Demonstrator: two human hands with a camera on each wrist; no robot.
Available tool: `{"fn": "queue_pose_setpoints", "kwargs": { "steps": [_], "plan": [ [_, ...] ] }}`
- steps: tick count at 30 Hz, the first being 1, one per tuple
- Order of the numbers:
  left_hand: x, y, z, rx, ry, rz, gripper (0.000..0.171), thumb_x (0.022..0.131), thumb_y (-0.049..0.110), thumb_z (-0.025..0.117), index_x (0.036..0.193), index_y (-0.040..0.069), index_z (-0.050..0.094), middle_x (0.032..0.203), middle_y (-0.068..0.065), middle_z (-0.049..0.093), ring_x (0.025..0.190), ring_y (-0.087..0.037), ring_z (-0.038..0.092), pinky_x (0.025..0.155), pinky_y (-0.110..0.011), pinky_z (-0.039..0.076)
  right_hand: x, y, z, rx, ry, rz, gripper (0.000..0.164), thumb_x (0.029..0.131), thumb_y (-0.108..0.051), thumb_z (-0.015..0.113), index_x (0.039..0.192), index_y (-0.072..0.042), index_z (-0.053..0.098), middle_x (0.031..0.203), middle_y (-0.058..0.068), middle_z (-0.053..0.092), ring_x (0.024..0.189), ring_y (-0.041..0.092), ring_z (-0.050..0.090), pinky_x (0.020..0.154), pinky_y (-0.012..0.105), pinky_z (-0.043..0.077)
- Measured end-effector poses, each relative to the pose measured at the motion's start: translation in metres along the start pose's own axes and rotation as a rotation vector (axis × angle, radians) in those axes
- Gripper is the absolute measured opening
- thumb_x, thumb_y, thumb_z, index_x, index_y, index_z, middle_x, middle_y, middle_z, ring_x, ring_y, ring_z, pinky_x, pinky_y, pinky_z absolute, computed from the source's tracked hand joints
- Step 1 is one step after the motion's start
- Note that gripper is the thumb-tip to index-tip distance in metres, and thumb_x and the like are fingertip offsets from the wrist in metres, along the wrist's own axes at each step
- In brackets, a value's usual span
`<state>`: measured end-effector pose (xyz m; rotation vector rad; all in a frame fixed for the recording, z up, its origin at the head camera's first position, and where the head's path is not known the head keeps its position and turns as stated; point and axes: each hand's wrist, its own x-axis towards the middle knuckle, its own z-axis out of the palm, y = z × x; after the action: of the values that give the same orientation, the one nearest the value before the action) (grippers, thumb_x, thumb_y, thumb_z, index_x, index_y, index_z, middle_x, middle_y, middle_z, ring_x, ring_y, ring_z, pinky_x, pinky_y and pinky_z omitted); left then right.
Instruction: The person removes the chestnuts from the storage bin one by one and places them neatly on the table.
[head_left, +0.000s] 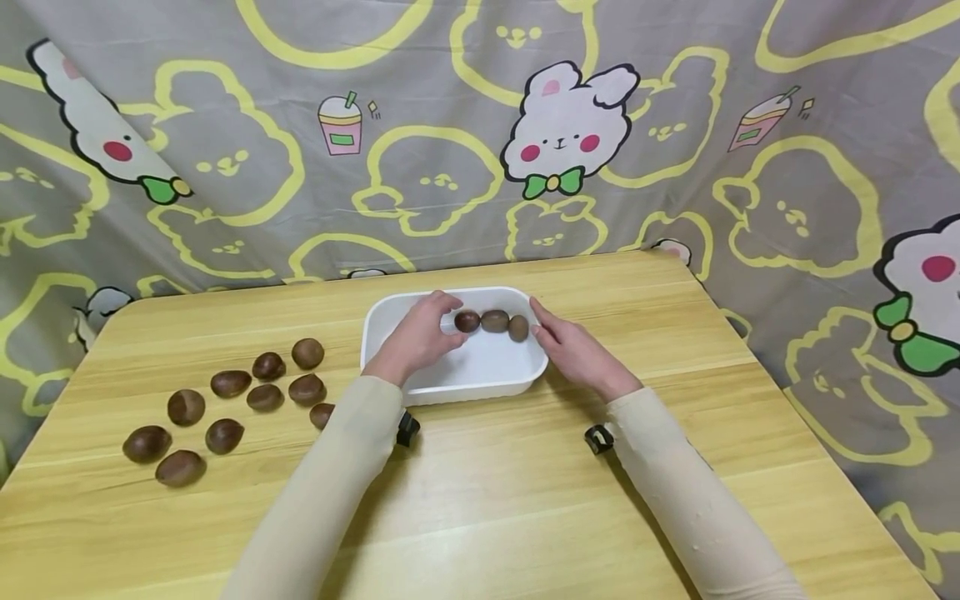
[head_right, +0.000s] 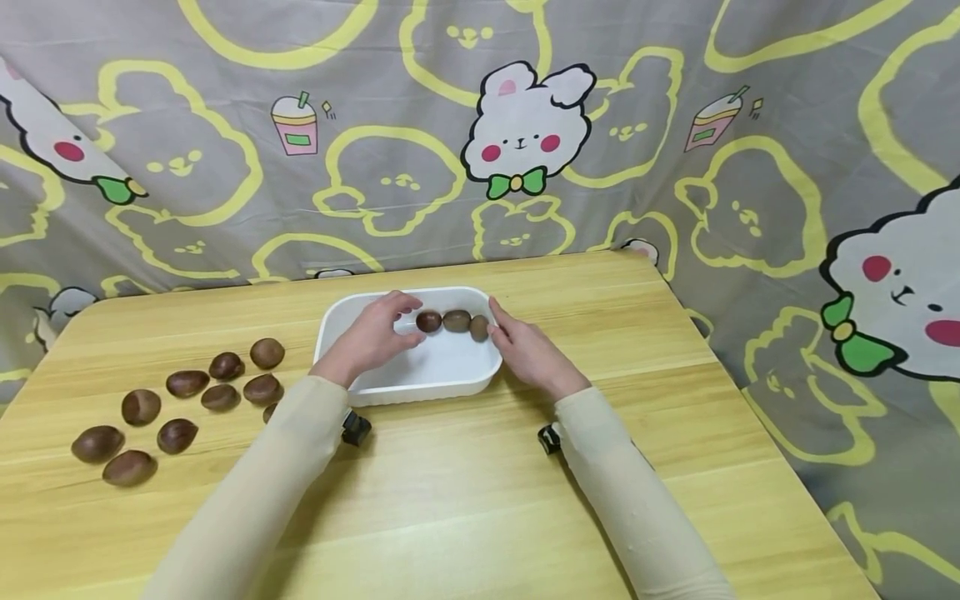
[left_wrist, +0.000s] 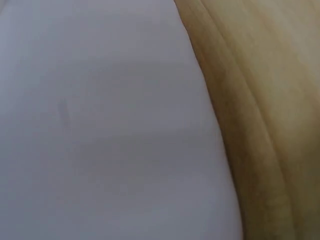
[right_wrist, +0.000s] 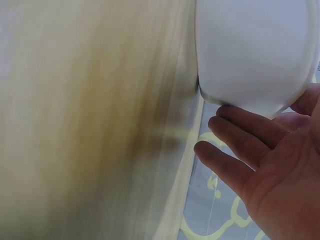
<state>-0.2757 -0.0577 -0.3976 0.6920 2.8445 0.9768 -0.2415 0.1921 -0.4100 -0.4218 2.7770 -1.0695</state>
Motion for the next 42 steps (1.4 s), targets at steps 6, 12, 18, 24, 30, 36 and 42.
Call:
{"fn": "queue_pose_setpoints", "kwargs": {
  "steps": [6,12,18,24,30,36,42],
  "plan": [
    [0.007,-0.001,0.005,0.038,-0.063,-0.013,0.048,0.075,0.015,0.073,0.115,-0.001,0.054,0.121,-0.012,0.049,0.114,-0.025,0.042,0.099,-0.034,0.030,-0.001,0.000,-0.001,-0.011,-0.001,0.002,0.050,0.098,-0.031,0.035,0.143,-0.023,0.017,0.141,0.007,0.029,0.101,0.021,0.048,0.087,0.037,0.039],
    [0.007,-0.001,0.012,0.077,-0.070,0.027,0.046,0.074,0.014,0.072,0.114,0.000,0.054,0.119,-0.010,0.048,0.112,-0.023,0.043,0.099,-0.032,0.030,-0.002,0.000,-0.001,-0.026,0.002,0.002,0.050,0.098,-0.032,0.035,0.143,-0.021,0.017,0.140,0.008,0.030,0.099,0.022,0.049,0.087,0.038,0.039],
    [0.006,0.000,0.015,0.134,-0.063,0.034,0.046,0.077,0.016,0.070,0.118,0.003,0.053,0.121,-0.007,0.044,0.114,-0.022,0.040,0.098,-0.032,0.031,-0.002,0.002,-0.001,-0.026,0.008,0.003,0.050,0.097,-0.031,0.035,0.143,-0.022,0.017,0.140,0.007,0.030,0.097,0.023,0.049,0.083,0.036,0.040],
    [0.006,-0.001,0.018,0.196,-0.055,0.045,0.042,0.079,0.017,0.067,0.117,0.002,0.055,0.119,-0.007,0.042,0.111,-0.020,0.040,0.096,-0.030,0.033,-0.002,0.004,0.000,-0.015,0.007,0.008,0.050,0.097,-0.033,0.034,0.143,-0.023,0.016,0.141,0.007,0.029,0.088,0.023,0.051,0.078,0.034,0.041],
    [0.004,0.002,0.015,0.196,-0.068,0.056,0.049,0.079,0.018,0.067,0.121,-0.002,0.050,0.124,-0.011,0.041,0.116,-0.024,0.039,0.099,-0.032,0.030,-0.003,0.003,0.000,-0.014,0.011,0.006,0.050,0.097,-0.032,0.035,0.143,-0.023,0.017,0.140,0.007,0.030,0.087,0.024,0.051,0.077,0.034,0.041],
    [0.000,0.017,-0.011,0.185,-0.125,0.055,0.042,0.080,0.017,0.066,0.116,-0.001,0.055,0.117,-0.012,0.049,0.110,-0.025,0.045,0.096,-0.033,0.034,-0.002,0.001,0.001,-0.017,0.016,-0.019,0.050,0.097,-0.034,0.034,0.143,-0.027,0.015,0.140,0.005,0.030,0.112,0.021,0.046,0.096,0.037,0.034],
    [0.002,0.040,-0.038,0.248,-0.207,0.032,0.039,0.081,0.017,0.066,0.115,0.001,0.057,0.113,-0.010,0.053,0.106,-0.025,0.050,0.091,-0.035,0.038,-0.001,0.001,0.000,-0.023,0.016,-0.010,0.049,0.097,-0.034,0.034,0.142,-0.029,0.015,0.140,0.004,0.031,0.117,0.018,0.041,0.099,0.037,0.031]
  ]
}}
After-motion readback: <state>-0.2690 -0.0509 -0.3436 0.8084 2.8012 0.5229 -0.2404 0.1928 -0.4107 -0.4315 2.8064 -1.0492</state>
